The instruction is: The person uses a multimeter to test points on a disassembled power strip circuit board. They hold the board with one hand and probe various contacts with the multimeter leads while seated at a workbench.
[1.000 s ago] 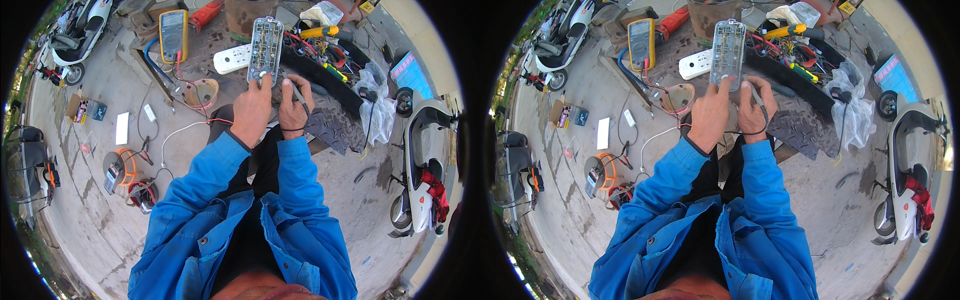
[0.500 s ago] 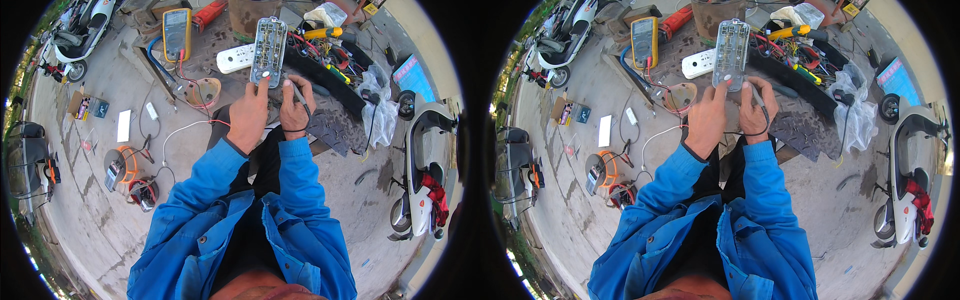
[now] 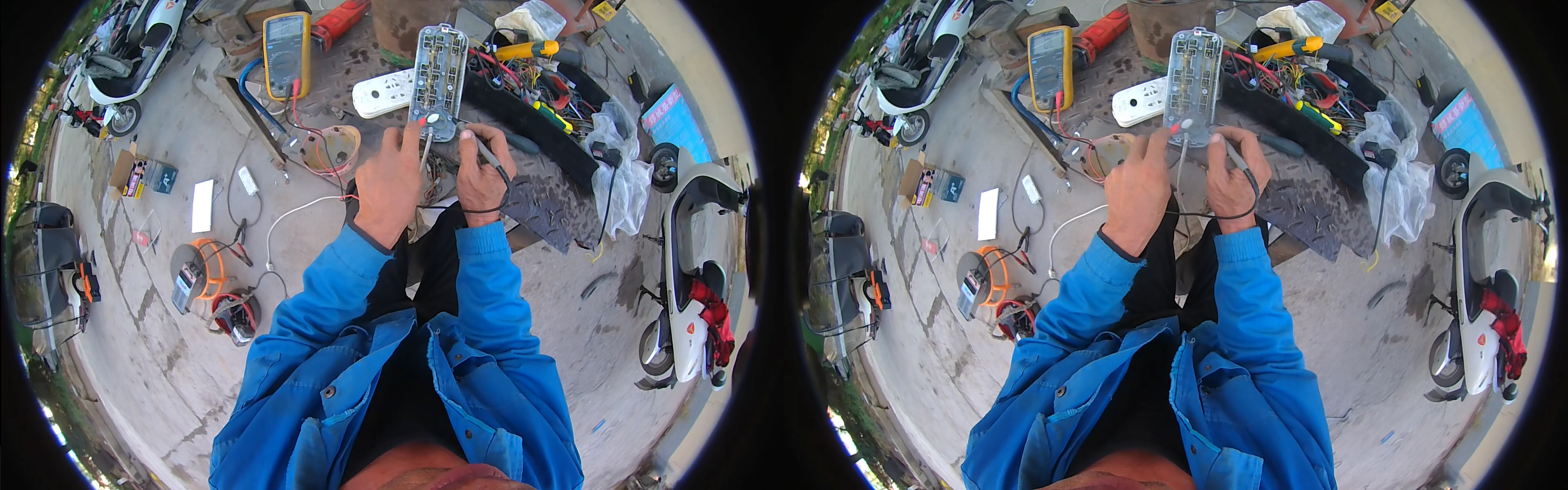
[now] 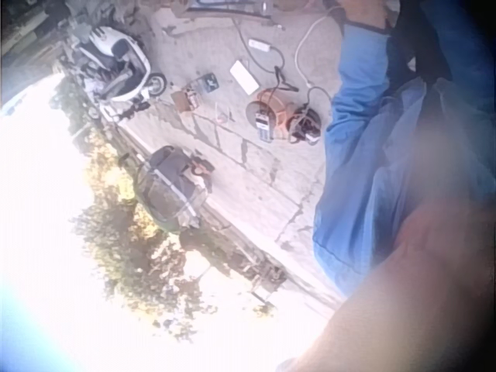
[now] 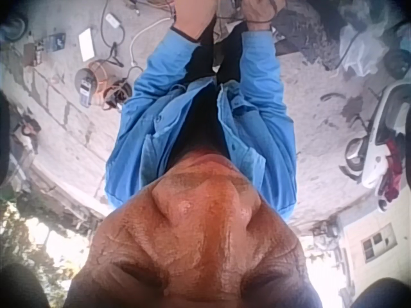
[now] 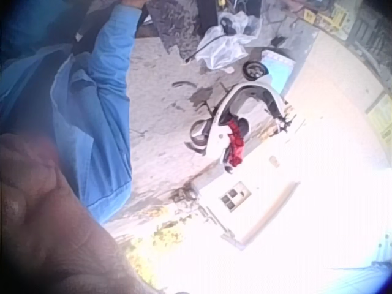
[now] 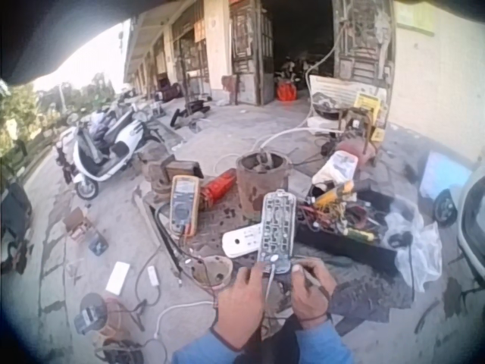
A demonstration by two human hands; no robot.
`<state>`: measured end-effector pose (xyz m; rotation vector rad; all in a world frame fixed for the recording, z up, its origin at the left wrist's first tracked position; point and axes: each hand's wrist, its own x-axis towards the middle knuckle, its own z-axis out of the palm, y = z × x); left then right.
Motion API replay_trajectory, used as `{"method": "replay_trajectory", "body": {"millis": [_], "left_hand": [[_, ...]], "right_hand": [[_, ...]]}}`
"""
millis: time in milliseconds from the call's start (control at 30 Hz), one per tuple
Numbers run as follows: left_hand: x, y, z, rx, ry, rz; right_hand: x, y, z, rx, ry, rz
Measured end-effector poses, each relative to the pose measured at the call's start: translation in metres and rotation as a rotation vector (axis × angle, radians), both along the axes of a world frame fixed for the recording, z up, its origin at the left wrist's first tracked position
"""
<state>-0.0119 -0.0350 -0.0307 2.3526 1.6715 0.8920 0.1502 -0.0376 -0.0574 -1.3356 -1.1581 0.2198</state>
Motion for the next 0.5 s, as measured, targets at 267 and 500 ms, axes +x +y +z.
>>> {"method": "replay_trajectory", "body": {"millis": [267,500], "left_hand": [[0.0006,0.0031,-0.0045,0.050,-0.018,0.024],[-0.0045,0.0017,-0.0012,0.054,-0.026,0.042]], "right_hand": [[-0.0017,0.0057,0.0009,0.005,0.013,0.026],[-0.0043,0.0027,0.0031,-0.009,0.070,0.045]]}}
